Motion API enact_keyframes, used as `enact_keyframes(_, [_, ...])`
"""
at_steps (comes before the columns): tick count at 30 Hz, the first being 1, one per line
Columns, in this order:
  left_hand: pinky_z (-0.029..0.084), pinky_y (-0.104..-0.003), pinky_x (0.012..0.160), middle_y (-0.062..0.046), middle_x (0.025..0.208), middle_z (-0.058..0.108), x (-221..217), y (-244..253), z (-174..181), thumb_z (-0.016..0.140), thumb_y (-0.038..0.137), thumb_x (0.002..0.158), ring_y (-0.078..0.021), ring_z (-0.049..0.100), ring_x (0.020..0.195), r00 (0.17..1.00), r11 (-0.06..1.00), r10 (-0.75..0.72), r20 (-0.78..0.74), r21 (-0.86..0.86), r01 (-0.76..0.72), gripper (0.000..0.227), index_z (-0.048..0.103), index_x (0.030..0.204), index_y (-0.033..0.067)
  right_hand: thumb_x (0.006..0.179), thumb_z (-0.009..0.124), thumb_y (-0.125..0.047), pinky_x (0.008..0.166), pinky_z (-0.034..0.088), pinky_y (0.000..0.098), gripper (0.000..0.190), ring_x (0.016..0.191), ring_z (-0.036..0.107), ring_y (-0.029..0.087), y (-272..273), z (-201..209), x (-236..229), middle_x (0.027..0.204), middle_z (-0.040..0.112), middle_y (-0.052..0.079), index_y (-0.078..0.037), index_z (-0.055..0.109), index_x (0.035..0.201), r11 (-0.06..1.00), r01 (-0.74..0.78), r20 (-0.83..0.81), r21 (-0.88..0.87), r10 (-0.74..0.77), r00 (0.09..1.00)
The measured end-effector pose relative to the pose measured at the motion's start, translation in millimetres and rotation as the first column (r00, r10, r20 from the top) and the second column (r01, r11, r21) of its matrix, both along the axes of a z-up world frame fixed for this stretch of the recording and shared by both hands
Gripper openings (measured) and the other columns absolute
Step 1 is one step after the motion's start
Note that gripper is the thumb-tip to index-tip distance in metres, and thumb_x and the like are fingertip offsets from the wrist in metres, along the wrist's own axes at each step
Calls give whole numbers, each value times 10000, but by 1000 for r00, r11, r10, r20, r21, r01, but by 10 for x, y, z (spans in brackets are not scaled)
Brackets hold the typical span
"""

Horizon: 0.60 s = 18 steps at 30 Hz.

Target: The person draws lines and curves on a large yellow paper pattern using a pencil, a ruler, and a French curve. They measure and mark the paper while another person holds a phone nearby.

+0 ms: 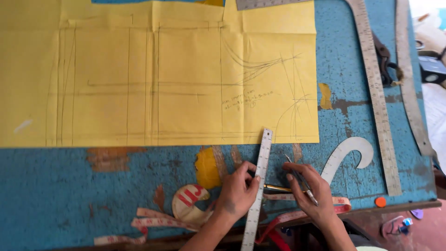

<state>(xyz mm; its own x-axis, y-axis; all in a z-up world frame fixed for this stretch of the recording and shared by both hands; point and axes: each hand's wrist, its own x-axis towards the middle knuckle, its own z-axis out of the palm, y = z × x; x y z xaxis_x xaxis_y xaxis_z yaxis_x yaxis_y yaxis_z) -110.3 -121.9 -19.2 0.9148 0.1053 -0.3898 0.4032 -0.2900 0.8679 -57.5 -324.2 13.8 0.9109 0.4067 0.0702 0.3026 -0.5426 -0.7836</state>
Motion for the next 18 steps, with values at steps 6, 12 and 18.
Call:
enact_keyframes(6, [412, -445, 501, -21, 764, 668, -158, -358, 362, 520, 318, 1047, -265, 610, 540, 990, 987, 78, -115, 150, -60, 237, 570, 1226, 170, 937, 670, -263, 887, 556, 405, 356, 1017, 658, 290, -312, -199, 76, 1113, 745, 104, -36, 672, 1211, 895, -444, 122, -49, 446, 886])
enact_keyframes(12, [394, -411, 566, -36, 676, 524, -447, -752, 203, 512, 293, 1046, -202, 542, 604, 934, 932, 331, 132, 110, -345, 263, 583, 1210, 100, 962, 648, -165, 720, 476, 404, 249, 855, 567, 270, -570, -601, -6, 1052, 643, 91, -99, 661, 1201, 818, -476, 326, -323, 568, 756])
enact_keyframes(18, [454, -352, 547, -40, 763, 632, -531, -1145, -294, 514, 154, 1039, -195, 595, 619, 721, 695, 260, 642, 395, -602, 210, 607, 1182, 30, 932, 678, -158, 828, 524, 362, 260, 911, 613, 223, -1063, -1003, 323, 1037, 689, 50, -98, 676, 1186, 851, -389, 386, -353, 511, 768])
